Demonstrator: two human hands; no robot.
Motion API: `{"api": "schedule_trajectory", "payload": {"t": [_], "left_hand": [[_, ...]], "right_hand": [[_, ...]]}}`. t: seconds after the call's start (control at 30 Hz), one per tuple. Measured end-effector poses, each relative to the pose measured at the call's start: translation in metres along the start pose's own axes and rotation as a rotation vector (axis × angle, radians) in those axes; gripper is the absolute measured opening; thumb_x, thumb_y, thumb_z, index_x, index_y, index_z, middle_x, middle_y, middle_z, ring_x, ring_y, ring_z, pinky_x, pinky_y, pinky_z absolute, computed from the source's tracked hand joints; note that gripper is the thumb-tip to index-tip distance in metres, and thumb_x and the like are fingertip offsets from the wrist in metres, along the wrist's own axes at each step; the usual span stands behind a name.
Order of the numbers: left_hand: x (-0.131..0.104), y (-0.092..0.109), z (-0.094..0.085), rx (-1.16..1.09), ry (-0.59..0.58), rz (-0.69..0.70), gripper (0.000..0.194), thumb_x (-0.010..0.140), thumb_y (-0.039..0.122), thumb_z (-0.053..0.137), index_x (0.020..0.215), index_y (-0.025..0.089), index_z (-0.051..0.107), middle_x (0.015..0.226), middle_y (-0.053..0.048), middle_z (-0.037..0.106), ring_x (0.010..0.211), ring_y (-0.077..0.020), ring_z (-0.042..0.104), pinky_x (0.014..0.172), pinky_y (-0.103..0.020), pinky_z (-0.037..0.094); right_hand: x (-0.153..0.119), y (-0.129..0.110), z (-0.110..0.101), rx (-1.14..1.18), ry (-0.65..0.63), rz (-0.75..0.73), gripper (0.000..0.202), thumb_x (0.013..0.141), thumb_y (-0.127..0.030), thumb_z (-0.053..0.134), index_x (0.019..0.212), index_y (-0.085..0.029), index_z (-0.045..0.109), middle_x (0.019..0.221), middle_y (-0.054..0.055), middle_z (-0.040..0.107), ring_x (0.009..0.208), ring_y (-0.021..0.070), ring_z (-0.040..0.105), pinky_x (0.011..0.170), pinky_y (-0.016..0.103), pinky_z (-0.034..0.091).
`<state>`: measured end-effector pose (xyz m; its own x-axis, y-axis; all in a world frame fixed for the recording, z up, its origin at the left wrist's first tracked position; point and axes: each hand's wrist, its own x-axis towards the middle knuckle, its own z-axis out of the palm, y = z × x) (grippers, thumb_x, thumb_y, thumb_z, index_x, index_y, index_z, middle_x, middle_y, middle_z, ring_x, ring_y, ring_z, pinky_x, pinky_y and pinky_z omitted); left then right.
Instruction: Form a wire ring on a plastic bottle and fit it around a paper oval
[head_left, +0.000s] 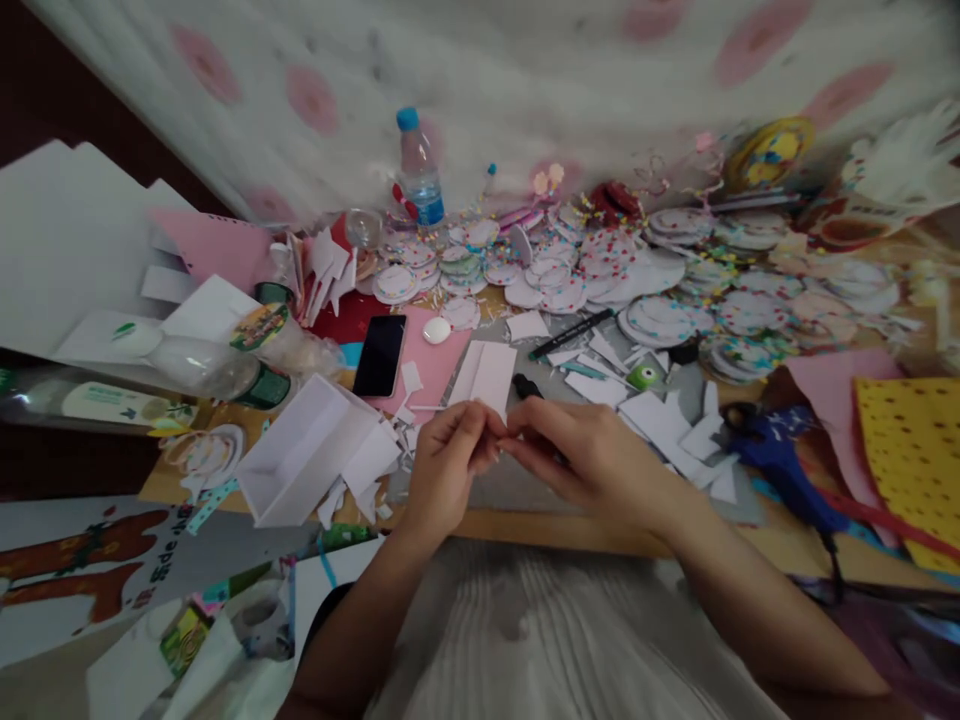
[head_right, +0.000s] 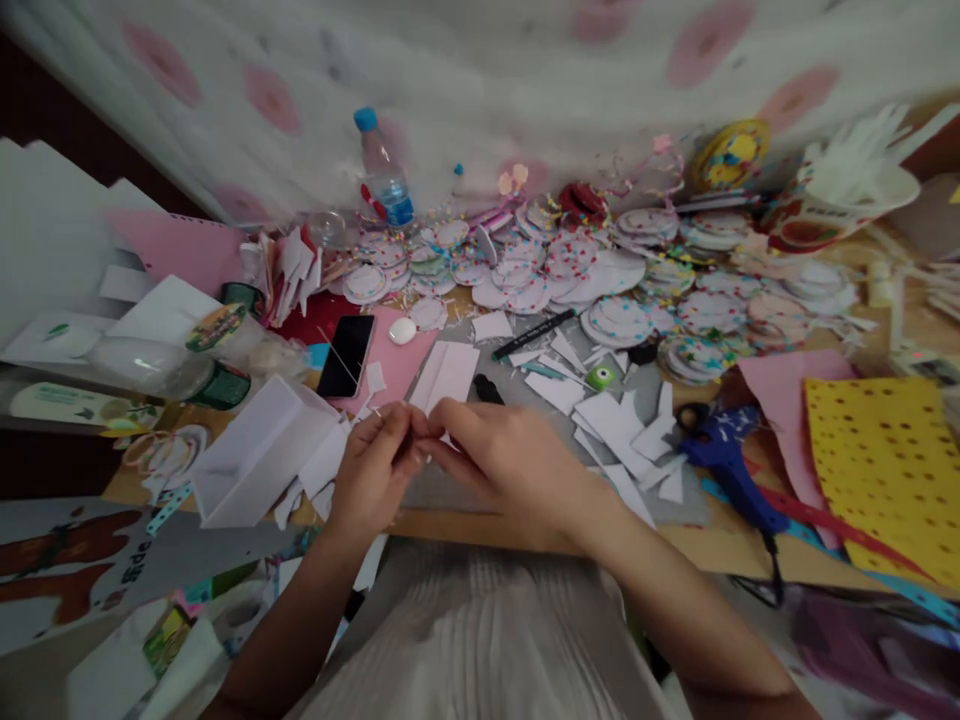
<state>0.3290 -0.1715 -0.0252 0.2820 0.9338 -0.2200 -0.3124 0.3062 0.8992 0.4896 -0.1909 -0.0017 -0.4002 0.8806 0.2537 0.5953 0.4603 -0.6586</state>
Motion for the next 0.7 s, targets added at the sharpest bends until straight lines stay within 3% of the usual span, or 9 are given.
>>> {"api": "schedule_trajectory", "payload": {"t": [0.33,0.53,0.7], "left_hand": [[0.002,0.018,0.001,-0.037,-0.020,0.143,0.028,0.081,0.040,0.066,0.069,0.015,0.067,0.051,0.004,0.050,0.037,-0.0008,0.026,0.038,-0.016,0.019],[-0.005,0.017,0.003,-0.050,0.069,0.157,0.029,0.080,0.041,0.066,0.072,0.014,0.069,0.050,0.004,0.048,0.038,-0.0012,0.025,0.038,-0.017,0.015],[-0.013,0.007,0.009,-0.086,0.159,0.088,0.030,0.081,0.043,0.065,0.076,0.013,0.070,0.049,0.005,0.043,0.043,-0.0027,0.029,0.041,-0.017,0.016]], "right_hand": [[0.011,-0.011,-0.007,-0.123,0.055,-0.063,0.017,0.094,-0.024,0.047,0.091,-0.014,0.061,0.071,0.002,0.060,0.061,0.0127,0.055,0.058,0.023,0.035],[0.007,-0.012,0.004,-0.254,0.176,-0.117,0.032,0.099,-0.025,0.037,0.083,-0.013,0.062,0.066,0.003,0.058,0.058,0.0128,0.053,0.054,0.024,0.033],[-0.002,-0.008,0.017,-0.278,0.251,-0.100,0.028,0.098,-0.020,0.038,0.087,-0.014,0.064,0.063,0.002,0.058,0.055,0.0122,0.053,0.052,0.024,0.034]]}}
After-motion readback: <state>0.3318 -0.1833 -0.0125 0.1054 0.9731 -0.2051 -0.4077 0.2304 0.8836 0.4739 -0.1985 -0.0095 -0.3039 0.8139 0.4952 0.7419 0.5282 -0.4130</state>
